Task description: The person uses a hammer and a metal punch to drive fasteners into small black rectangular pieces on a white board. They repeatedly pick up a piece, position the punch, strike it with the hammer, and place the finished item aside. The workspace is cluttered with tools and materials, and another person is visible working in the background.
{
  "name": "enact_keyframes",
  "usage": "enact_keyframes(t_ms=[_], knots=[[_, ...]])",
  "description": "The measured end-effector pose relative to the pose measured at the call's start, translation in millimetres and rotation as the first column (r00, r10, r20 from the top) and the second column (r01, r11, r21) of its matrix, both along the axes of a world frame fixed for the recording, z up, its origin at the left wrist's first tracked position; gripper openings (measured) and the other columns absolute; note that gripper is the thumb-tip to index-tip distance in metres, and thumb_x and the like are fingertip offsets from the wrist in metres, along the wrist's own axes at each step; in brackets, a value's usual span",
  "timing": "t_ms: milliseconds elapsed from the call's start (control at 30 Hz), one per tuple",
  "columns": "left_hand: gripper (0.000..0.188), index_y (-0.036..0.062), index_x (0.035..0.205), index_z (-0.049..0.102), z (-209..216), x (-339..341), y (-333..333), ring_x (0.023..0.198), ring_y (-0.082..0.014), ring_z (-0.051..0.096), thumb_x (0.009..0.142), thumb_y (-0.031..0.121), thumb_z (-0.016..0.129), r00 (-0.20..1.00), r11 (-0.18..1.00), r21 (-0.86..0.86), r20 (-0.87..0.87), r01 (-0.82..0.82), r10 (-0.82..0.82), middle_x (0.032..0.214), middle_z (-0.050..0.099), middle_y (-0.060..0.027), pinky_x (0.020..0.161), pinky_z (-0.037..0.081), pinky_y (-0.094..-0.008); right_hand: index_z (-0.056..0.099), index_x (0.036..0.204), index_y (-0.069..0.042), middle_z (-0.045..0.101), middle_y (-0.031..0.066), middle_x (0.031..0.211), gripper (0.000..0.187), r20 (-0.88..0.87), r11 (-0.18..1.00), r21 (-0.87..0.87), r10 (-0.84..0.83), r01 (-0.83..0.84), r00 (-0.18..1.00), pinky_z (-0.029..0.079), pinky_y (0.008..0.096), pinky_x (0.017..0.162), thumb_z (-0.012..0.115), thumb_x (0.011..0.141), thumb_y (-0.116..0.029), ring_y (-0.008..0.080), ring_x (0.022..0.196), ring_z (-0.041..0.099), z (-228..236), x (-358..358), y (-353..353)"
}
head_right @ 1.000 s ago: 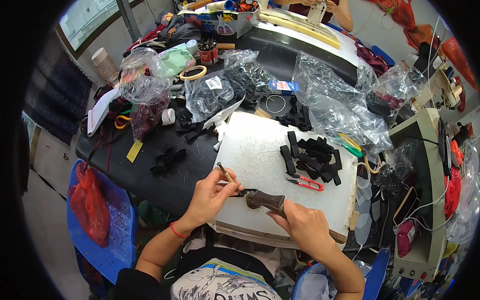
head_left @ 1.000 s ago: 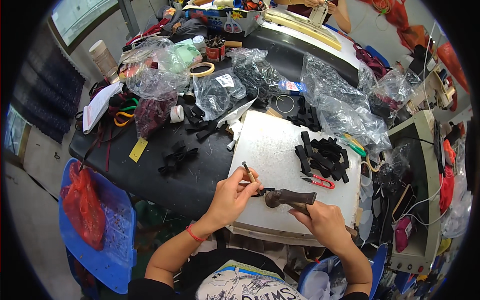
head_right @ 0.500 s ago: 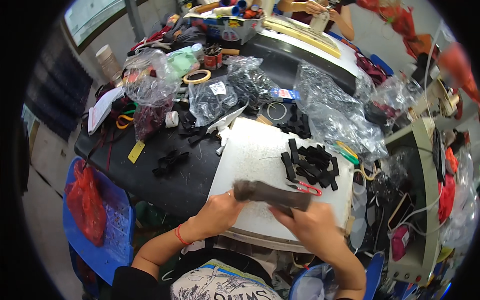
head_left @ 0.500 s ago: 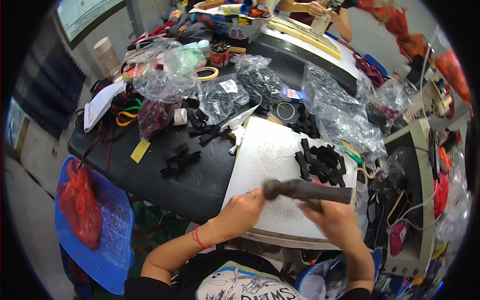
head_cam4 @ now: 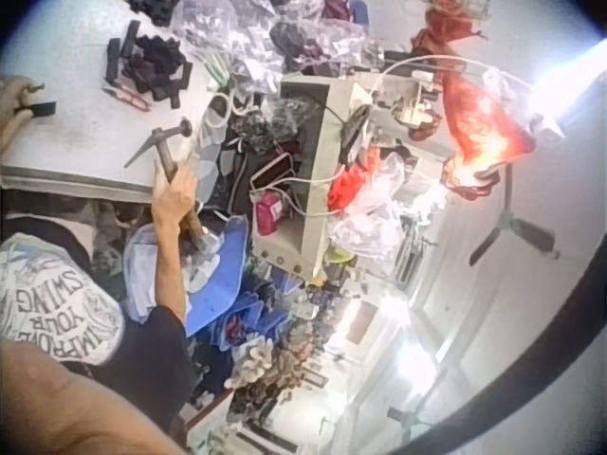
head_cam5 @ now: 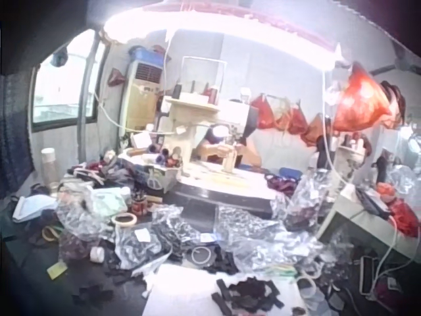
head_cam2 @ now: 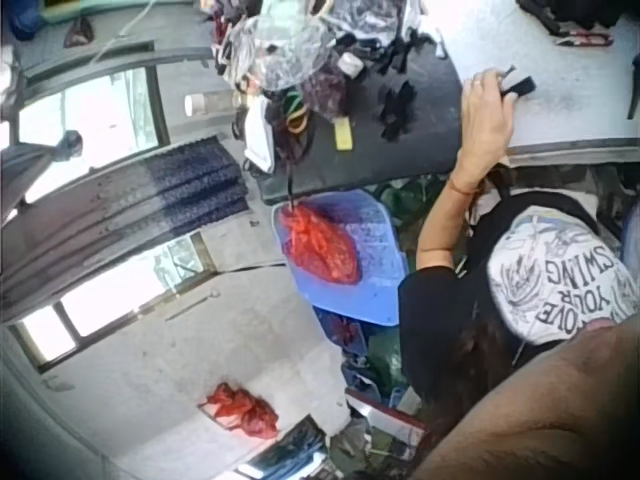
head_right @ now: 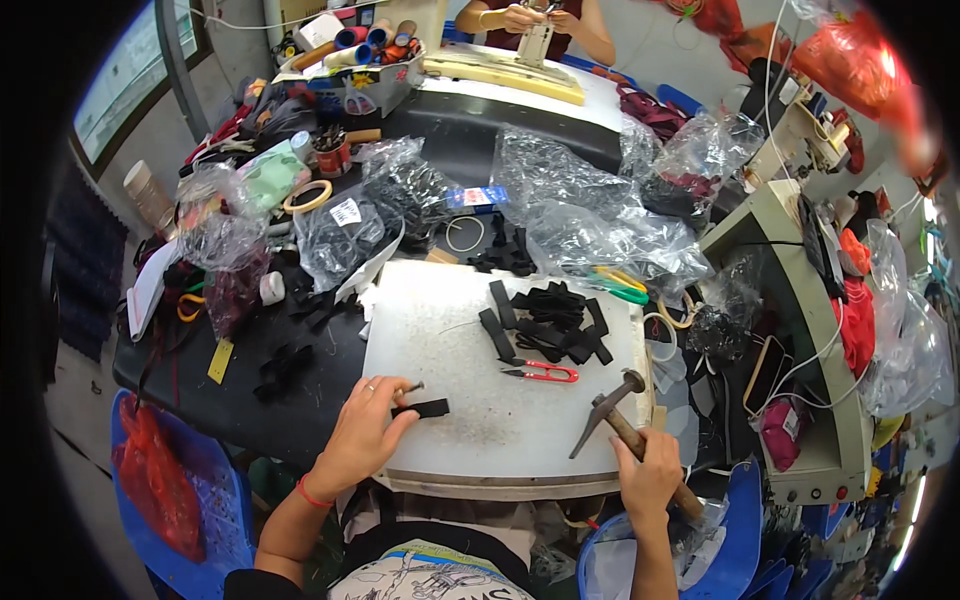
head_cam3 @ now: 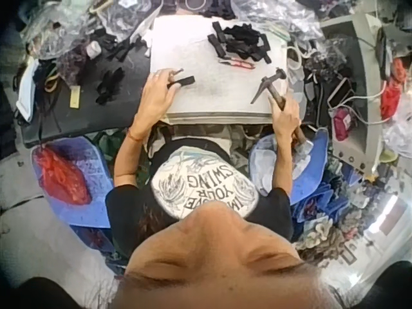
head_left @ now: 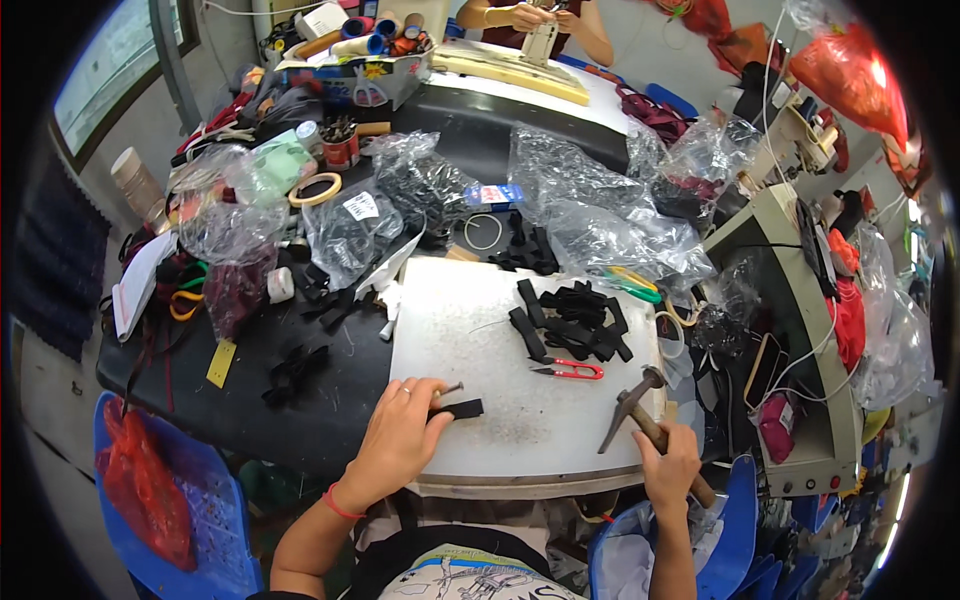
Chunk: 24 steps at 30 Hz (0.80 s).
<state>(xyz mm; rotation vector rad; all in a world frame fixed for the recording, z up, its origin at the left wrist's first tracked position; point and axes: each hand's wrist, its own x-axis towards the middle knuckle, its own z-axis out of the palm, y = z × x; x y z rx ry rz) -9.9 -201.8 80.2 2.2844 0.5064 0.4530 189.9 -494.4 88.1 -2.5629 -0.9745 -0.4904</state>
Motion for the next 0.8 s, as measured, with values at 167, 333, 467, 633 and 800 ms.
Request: enact_keyframes(t_ms=[167, 333, 467, 633, 800], knots=[[0.015, 0.0015, 0.095, 0.061, 4, -5, -3, 0.088, -0.0317, 0.055, 0.081, 0.005, 0.065, 1.0, 0.999, 0.048, 0.019, 0.004, -0.005, 0.093, 0.056, -0.014, 0.078, 0.044, -0.0395, 0.064, 0.101, -0.001, 0.062, 0.0159, 0.103, 0.03, -0.2, 0.957, 0.195, 0.252, -0.214, 0.947, 0.048, 0.0393, 0.08, 0.076, 0.077, -0.014, 0.0323, 0.095, 0.059, 26, 13, 58], [0.01, 0.0016, 0.091, 0.063, 12, -51, 39, 0.087, -0.0308, 0.053, 0.081, 0.002, 0.063, 0.888, 0.87, 0.184, 0.044, -0.457, 0.457, 0.088, 0.058, -0.0128, 0.077, 0.043, -0.04, 0.062, 0.104, 0.0, 0.06, 0.0169, 0.106, 0.03, -0.264, 0.769, 0.26, 0.638, -0.584, 0.723, 0.048, 0.0397, 0.085, 0.07, 0.085, -0.021, 0.0351, 0.098, 0.059, 42, 33, 198], [0.022, -0.0015, 0.101, 0.062, -13, -69, 63, 0.094, -0.0308, 0.053, 0.08, 0.002, 0.068, 0.817, 0.789, 0.223, 0.078, -0.573, 0.572, 0.102, 0.053, -0.0138, 0.082, 0.045, -0.0383, 0.052, 0.125, -0.005, 0.05, 0.0228, 0.126, 0.063, -0.414, 0.844, 0.018, 0.495, -0.537, 0.764, 0.044, 0.0441, 0.094, 0.073, 0.08, -0.043, 0.0399, 0.115, 0.051, 6, 93, 290], [0.023, -0.0019, 0.103, 0.061, -20, -71, 73, 0.098, -0.03, 0.054, 0.081, 0.001, 0.068, 0.752, 0.752, 0.073, 0.159, -0.655, 0.64, 0.107, 0.054, -0.0139, 0.083, 0.047, -0.0374, 0.03, 0.15, -0.019, 0.029, 0.0305, 0.147, 0.101, -0.562, 0.804, -0.465, 0.055, -0.37, 0.826, 0.029, 0.0532, 0.11, 0.071, 0.07, -0.065, 0.0489, 0.136, 0.029, -5, 141, 312], [0.021, -0.0009, 0.104, 0.061, -9, -71, 78, 0.098, -0.0273, 0.055, 0.084, 0.0, 0.065, 0.732, 0.731, 0.096, 0.204, -0.676, 0.65, 0.109, 0.054, -0.0131, 0.081, 0.049, -0.0347, 0.05, 0.136, -0.014, 0.037, 0.0257, 0.145, 0.068, -0.665, 0.722, -0.413, 0.178, -0.555, 0.726, 0.033, 0.0479, 0.108, 0.061, 0.083, -0.056, 0.0428, 0.132, 0.039, -29, 148, 315]])
